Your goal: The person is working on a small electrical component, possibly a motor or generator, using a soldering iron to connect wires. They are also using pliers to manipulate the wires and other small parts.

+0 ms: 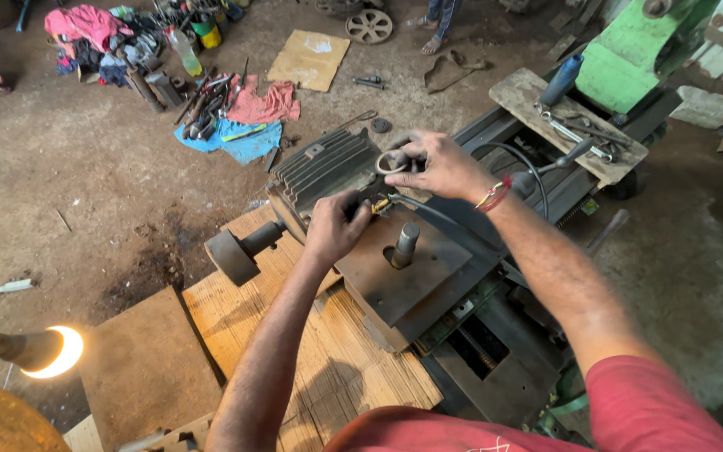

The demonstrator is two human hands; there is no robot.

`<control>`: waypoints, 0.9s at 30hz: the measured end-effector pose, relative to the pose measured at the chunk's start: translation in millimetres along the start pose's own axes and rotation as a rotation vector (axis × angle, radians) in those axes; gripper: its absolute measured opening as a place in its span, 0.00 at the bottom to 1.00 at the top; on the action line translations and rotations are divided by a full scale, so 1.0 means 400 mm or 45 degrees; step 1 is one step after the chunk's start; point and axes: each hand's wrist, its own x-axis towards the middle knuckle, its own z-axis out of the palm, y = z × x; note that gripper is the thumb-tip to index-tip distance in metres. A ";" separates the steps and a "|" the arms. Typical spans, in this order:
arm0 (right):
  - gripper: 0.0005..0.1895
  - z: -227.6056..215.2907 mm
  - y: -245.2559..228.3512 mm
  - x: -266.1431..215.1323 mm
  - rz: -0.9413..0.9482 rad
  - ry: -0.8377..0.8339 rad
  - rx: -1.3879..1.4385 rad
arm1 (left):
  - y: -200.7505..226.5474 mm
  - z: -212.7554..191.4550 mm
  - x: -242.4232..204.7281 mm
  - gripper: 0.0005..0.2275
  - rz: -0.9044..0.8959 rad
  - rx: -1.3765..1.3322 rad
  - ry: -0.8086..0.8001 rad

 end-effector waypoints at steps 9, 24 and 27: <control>0.30 0.006 -0.021 0.069 0.232 -0.580 -0.415 | 0.015 0.007 -0.030 0.11 -0.182 0.292 -0.105; 0.26 -0.046 -0.077 0.036 -0.038 -0.292 -0.081 | 0.058 0.006 -0.012 0.11 -0.117 0.052 0.202; 0.20 -0.053 -0.105 -0.009 -0.050 -0.193 -0.074 | 0.082 -0.004 -0.023 0.08 0.096 0.270 0.186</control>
